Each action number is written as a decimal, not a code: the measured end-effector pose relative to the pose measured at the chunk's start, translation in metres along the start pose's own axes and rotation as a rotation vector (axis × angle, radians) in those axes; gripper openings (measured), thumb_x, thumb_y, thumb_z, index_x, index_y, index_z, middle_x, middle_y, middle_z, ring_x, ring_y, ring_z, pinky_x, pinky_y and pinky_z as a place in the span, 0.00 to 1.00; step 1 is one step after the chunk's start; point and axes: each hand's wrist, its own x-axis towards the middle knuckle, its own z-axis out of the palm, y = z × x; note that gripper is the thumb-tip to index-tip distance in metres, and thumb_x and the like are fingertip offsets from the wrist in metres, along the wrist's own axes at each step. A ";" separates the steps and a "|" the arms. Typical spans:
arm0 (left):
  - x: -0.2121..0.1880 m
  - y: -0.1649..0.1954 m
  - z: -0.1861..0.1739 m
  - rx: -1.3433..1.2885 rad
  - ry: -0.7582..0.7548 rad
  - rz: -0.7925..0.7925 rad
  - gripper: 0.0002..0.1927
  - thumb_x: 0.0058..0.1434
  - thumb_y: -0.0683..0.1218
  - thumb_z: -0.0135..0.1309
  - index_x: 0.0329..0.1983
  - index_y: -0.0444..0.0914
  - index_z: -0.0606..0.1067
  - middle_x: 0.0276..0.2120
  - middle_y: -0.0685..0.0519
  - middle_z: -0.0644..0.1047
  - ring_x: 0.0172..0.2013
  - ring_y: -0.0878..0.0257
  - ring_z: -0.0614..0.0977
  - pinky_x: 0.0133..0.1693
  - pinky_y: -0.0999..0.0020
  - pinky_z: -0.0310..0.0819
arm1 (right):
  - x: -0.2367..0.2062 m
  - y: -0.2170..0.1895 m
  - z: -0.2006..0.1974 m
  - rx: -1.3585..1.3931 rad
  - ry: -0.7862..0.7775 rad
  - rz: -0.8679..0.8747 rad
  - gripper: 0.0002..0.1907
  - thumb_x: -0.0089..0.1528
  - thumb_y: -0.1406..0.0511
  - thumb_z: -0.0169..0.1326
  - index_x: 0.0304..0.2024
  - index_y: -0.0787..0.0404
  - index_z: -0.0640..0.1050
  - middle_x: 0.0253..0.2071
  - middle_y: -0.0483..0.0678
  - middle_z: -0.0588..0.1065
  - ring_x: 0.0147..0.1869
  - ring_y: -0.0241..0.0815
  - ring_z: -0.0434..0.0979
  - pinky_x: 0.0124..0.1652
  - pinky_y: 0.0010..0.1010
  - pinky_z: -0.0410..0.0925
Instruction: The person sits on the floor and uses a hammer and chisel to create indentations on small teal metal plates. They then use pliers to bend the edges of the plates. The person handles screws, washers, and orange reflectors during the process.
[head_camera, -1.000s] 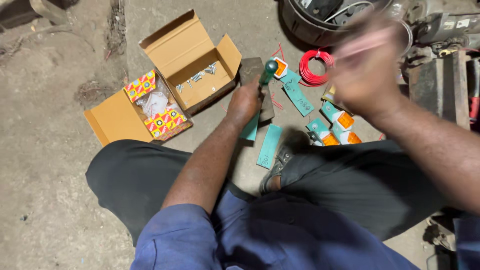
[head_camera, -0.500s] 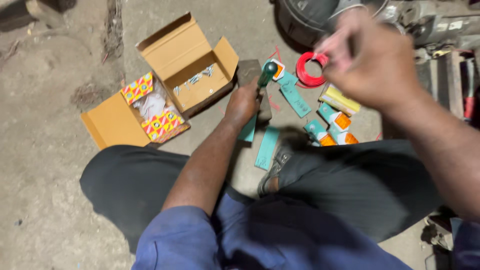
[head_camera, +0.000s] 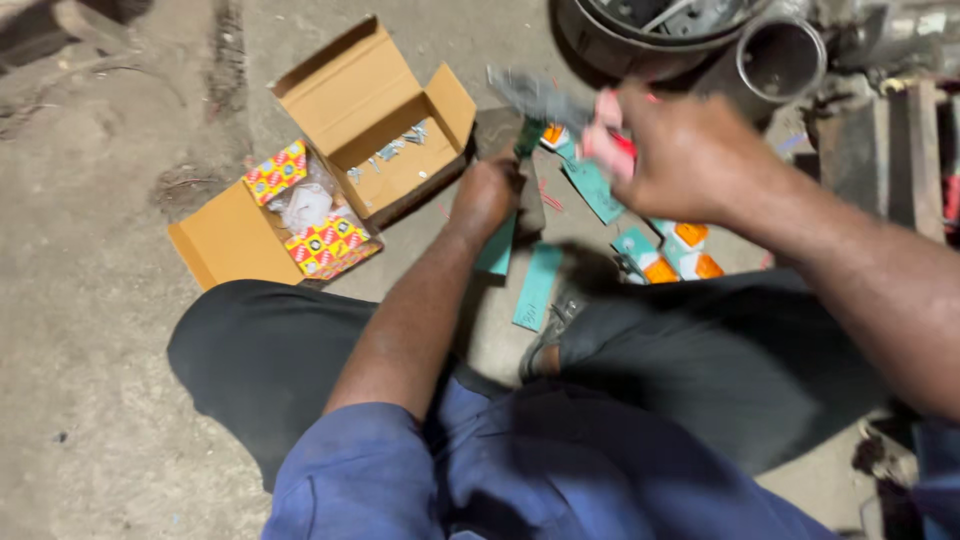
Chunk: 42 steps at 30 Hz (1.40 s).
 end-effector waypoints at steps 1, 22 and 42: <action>0.000 0.000 0.002 0.021 -0.012 0.001 0.28 0.55 0.38 0.57 0.61 0.43 0.70 0.35 0.37 0.80 0.38 0.37 0.82 0.39 0.46 0.76 | 0.001 0.010 0.011 0.146 0.160 0.017 0.20 0.65 0.61 0.59 0.53 0.61 0.69 0.36 0.59 0.78 0.38 0.60 0.81 0.40 0.47 0.73; -0.011 -0.111 -0.012 -0.685 0.517 -0.701 0.12 0.64 0.39 0.61 0.46 0.29 0.71 0.35 0.40 0.81 0.31 0.48 0.85 0.29 0.59 0.82 | 0.121 -0.036 0.286 0.744 -0.074 0.869 0.45 0.50 0.48 0.71 0.55 0.68 0.65 0.56 0.63 0.74 0.60 0.60 0.76 0.56 0.48 0.69; -0.024 -0.016 -0.025 -0.224 0.463 -0.338 0.04 0.68 0.37 0.55 0.40 0.32 0.71 0.35 0.45 0.81 0.37 0.60 0.84 0.42 0.66 0.78 | 0.126 -0.012 0.313 0.820 -0.164 0.780 0.48 0.53 0.48 0.68 0.61 0.70 0.60 0.60 0.65 0.71 0.64 0.62 0.73 0.59 0.47 0.66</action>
